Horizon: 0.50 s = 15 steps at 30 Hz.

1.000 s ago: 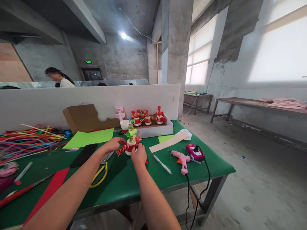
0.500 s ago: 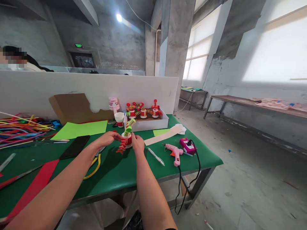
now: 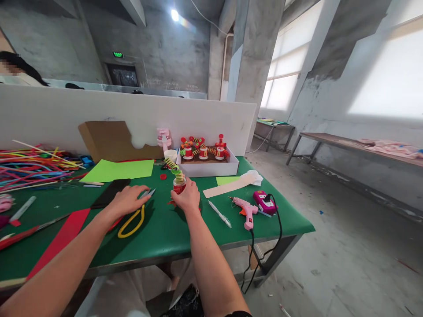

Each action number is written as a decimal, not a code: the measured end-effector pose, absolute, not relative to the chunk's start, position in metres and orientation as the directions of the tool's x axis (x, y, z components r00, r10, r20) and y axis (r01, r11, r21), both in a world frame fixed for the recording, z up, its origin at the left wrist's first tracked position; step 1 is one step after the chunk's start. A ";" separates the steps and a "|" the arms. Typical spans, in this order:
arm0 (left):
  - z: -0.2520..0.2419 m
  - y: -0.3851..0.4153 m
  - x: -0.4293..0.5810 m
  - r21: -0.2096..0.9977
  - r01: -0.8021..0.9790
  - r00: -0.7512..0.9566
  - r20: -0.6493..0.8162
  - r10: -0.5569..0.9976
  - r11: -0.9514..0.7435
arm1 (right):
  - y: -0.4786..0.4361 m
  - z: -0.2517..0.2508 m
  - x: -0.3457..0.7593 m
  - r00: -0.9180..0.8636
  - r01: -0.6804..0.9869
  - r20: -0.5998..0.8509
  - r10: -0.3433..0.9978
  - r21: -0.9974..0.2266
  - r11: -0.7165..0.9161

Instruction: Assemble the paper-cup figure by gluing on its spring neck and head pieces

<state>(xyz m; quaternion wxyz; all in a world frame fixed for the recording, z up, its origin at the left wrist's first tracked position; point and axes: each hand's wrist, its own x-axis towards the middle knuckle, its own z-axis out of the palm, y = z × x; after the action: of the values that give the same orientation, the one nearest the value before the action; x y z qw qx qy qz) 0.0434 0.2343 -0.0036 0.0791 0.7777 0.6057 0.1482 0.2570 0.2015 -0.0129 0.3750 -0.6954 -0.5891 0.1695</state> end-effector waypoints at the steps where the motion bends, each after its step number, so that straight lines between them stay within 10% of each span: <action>1: -0.011 0.230 0.040 0.210 0.947 0.221 0.127 0.967 -0.244 | 0.202 -0.013 0.258 0.247 0.690 0.203 0.947 -0.723 -0.025; 5: -0.035 0.231 0.036 0.157 0.945 0.266 0.140 0.954 -0.286 | 0.208 -0.016 0.266 0.259 0.640 0.167 0.951 -0.767 -0.040; 15: -0.004 0.302 0.054 0.468 0.822 0.135 0.394 0.909 -0.325 | 0.226 -0.013 0.289 0.267 0.625 0.161 0.950 -0.780 -0.044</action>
<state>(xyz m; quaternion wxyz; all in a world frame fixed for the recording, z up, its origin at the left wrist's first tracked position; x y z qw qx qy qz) 0.0538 0.3019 -0.0043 0.0691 0.7502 0.5769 0.3157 0.2886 0.2255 -0.0129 0.3932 -0.6921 -0.5688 0.2069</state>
